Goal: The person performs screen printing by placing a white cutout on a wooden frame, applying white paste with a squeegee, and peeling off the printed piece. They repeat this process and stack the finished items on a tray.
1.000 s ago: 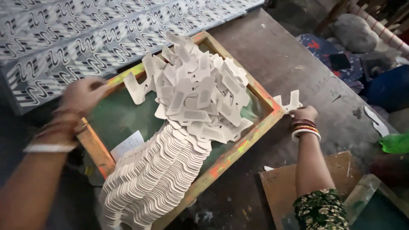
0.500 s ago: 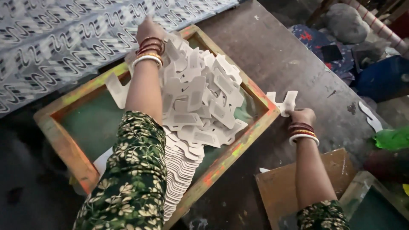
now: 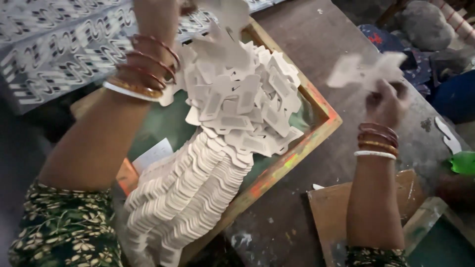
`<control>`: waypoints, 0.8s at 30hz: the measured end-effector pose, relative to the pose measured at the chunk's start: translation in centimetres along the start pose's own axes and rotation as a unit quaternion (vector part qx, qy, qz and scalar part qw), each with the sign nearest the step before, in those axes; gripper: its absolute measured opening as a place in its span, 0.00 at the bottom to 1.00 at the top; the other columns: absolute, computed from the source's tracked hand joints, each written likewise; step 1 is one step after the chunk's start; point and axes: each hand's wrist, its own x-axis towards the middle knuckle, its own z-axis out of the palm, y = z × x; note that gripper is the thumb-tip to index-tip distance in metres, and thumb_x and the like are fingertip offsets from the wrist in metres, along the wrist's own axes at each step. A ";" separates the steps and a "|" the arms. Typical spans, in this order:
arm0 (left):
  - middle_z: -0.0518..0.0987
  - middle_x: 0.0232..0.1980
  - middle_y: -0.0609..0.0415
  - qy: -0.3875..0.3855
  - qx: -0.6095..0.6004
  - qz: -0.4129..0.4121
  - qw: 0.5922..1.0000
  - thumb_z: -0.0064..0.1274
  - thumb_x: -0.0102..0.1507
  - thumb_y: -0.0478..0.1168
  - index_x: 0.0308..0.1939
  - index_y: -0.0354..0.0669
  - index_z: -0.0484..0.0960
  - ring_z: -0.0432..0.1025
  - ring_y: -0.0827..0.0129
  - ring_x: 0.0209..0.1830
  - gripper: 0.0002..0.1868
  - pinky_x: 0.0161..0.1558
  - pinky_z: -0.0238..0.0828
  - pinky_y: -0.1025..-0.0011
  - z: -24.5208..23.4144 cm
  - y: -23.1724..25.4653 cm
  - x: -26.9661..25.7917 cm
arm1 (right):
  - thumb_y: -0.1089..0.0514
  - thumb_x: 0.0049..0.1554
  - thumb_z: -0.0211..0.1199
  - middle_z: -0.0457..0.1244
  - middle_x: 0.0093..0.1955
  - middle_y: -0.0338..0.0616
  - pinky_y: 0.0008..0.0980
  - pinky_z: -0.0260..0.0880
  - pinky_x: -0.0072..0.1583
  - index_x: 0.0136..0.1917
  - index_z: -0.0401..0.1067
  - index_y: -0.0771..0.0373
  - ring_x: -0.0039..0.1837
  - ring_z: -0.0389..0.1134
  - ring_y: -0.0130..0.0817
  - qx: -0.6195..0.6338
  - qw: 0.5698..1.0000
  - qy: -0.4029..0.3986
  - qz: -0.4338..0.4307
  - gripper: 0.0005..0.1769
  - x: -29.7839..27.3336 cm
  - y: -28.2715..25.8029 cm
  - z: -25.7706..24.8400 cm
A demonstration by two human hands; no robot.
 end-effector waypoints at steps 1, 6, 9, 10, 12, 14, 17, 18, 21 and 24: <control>0.82 0.31 0.49 -0.007 -0.027 -0.011 1.000 0.65 0.58 0.40 0.40 0.35 0.81 0.76 0.64 0.28 0.13 0.33 0.78 0.62 -0.5 -0.3 -1.3 | 0.70 0.59 0.71 0.63 0.41 0.40 0.27 0.65 0.40 0.48 0.68 0.62 0.40 0.64 0.30 0.021 0.999 -0.050 0.003 0.12 -0.4 0.6 1.4; 0.81 0.35 0.43 -0.057 0.145 0.069 0.985 0.64 0.55 0.48 0.43 0.34 0.81 0.78 0.56 0.31 0.22 0.33 0.77 0.61 -3.4 2.3 -9.0 | 0.63 0.54 0.73 0.66 0.46 0.42 0.30 0.74 0.47 0.50 0.67 0.62 0.46 0.70 0.33 -0.254 0.953 -0.123 -0.107 0.16 -11.3 0.1 9.5; 0.81 0.35 0.37 -0.303 0.364 -0.007 0.880 0.58 0.65 0.54 0.43 0.40 0.87 0.77 0.41 0.38 0.19 0.41 0.74 0.46 -5.4 2.3 -13.3 | 0.60 0.55 0.72 0.66 0.46 0.49 0.39 0.69 0.50 0.46 0.75 0.67 0.47 0.68 0.40 -0.542 0.764 -0.216 -0.276 0.10 -18.5 -0.2 9.4; 0.82 0.36 0.39 -0.368 0.354 -0.034 0.859 0.57 0.62 0.55 0.41 0.41 0.88 0.78 0.42 0.39 0.20 0.43 0.75 0.48 -6.1 2.1 -14.9 | 0.53 0.56 0.69 0.69 0.44 0.47 0.37 0.71 0.48 0.46 0.77 0.64 0.45 0.70 0.39 -0.555 0.761 -0.312 -0.125 0.12 -21.4 -0.7 9.5; 0.82 0.37 0.40 -0.429 0.342 -0.058 0.834 0.57 0.59 0.57 0.38 0.41 0.89 0.79 0.44 0.40 0.22 0.45 0.77 0.50 -6.7 2.7 -17.1 | 0.46 0.56 0.67 0.71 0.41 0.44 0.35 0.73 0.47 0.47 0.79 0.61 0.42 0.72 0.38 -0.549 0.734 -0.399 0.027 0.16 -25.8 -1.1 9.9; 0.82 0.40 0.37 -0.471 0.353 -0.109 0.801 0.59 0.59 0.63 0.42 0.40 0.87 0.78 0.43 0.43 0.28 0.50 0.76 0.53 -6.4 4.1 -18.8 | 0.43 0.56 0.67 0.73 0.41 0.47 0.36 0.74 0.47 0.49 0.79 0.62 0.42 0.74 0.38 -0.582 0.711 -0.394 0.011 0.20 -29.0 -0.9 10.2; 0.78 0.50 0.33 -0.381 0.350 -0.141 0.844 0.65 0.56 0.63 0.51 0.35 0.80 0.76 0.41 0.48 0.35 0.50 0.74 0.53 -5.6 4.0 -20.5 | 0.46 0.56 0.68 0.73 0.42 0.49 0.36 0.75 0.48 0.49 0.80 0.64 0.44 0.75 0.36 -0.543 0.767 -0.341 -0.021 0.19 -30.9 0.4 10.3; 0.78 0.50 0.33 -0.381 0.349 -0.141 0.844 0.65 0.56 0.63 0.51 0.35 0.80 0.76 0.41 0.48 0.35 0.50 0.74 0.53 -5.4 3.3 -21.0 | 0.46 0.56 0.68 0.73 0.42 0.49 0.36 0.75 0.48 0.49 0.80 0.64 0.44 0.75 0.36 -0.543 0.767 -0.341 -0.022 0.19 -31.6 0.3 10.5; 0.73 0.56 0.33 -0.345 0.292 -0.140 0.881 0.65 0.53 0.52 0.59 0.40 0.74 0.74 0.39 0.49 0.34 0.50 0.72 0.51 -5.4 1.8 -21.8 | 0.51 0.55 0.69 0.74 0.43 0.47 0.33 0.77 0.49 0.50 0.82 0.62 0.43 0.76 0.33 -0.520 0.786 -0.332 0.023 0.15 -33.6 -0.1 10.9; 0.75 0.53 0.37 -0.341 0.249 -0.134 0.897 0.62 0.55 0.46 0.51 0.43 0.77 0.75 0.42 0.50 0.24 0.53 0.73 0.55 -7.0 2.6 -21.5 | 0.54 0.54 0.69 0.74 0.45 0.44 0.30 0.77 0.49 0.51 0.82 0.60 0.43 0.77 0.31 -0.492 0.789 -0.365 0.060 0.12 -35.1 -1.3 11.0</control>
